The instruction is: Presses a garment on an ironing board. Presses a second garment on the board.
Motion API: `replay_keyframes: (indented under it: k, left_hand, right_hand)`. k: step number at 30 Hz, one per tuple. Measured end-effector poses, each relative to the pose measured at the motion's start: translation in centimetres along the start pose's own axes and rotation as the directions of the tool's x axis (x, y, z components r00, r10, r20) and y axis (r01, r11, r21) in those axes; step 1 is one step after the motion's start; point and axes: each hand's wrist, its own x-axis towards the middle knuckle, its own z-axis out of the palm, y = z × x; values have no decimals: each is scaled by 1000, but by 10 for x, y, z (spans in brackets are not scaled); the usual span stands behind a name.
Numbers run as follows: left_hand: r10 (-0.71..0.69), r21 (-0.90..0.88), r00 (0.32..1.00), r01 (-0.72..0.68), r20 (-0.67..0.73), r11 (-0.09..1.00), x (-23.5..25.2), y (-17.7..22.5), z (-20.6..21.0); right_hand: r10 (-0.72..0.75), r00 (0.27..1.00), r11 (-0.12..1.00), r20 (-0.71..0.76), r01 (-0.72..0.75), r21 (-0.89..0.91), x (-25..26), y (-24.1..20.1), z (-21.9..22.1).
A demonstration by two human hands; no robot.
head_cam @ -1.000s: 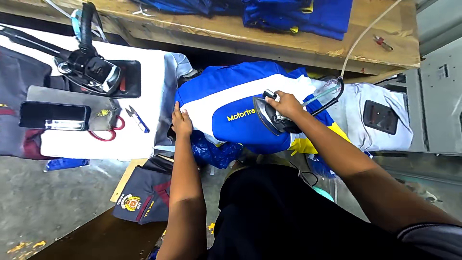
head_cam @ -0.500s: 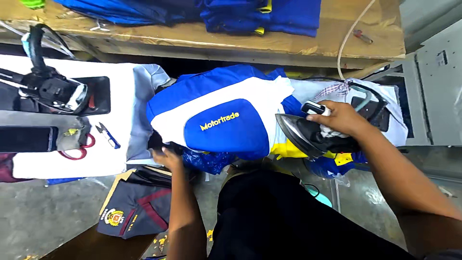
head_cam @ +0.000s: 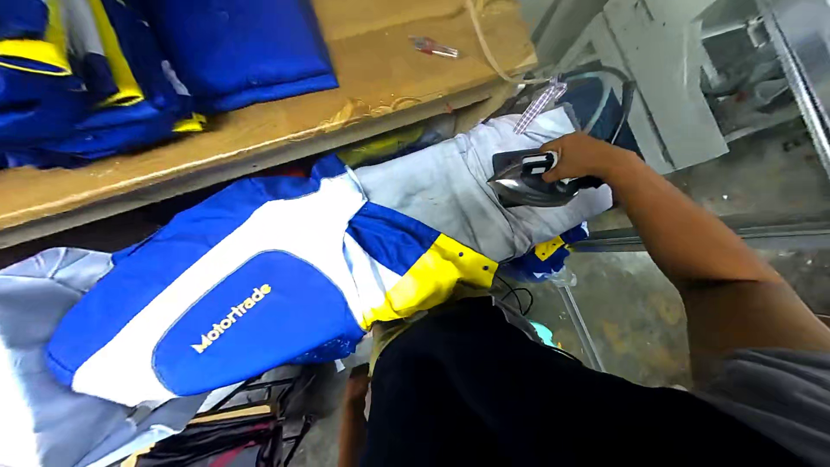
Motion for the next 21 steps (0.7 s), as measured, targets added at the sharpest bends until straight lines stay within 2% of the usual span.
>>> replay_keyframes:
  k: [2,4,7,11,14,16,18,19,21]
  left_hand:
    - [91,56,996,-90,-7,994,-25,65,-11]
    - [102,85,995,-100,-18,991,-55,129,-30]
    - [54,90,994,-46,-98,995,-66,163,-48]
    - [36,148,996,-24,-79,989,-69,161,-63]
    - [40,139,999,-36,-32,990,-61,134,-66]
    - [14,112,999,-10,-36,994,-59,118,-76]
    - [-22,90,997,28,-75,996,-54,95,-92]
    - [-52,40,993,57,-110,998,-51,82,-103]
    - [-124,-211,965,75,-229,975,-52,65,-131]
  right_hand:
    - [24,1000,998,16,-23,-56,13,19,-1]
    - [35,999,996,10,-34,-79,25,37,3]
    - [58,998,997,-37,-59,-43,41,56,13]
    - [75,992,996,-104,-80,-47,45,60,26]
    - [84,964,995,-252,-96,-35,29,44,30]
    - [91,917,995,-388,-95,10,11,3,37]
    - [78,887,996,-455,-48,77,-4,-53,62]
    - [40,889,994,-455,11,108,-10,-83,84]
    - [-81,927,970,-367,157,183,-19,-144,135]
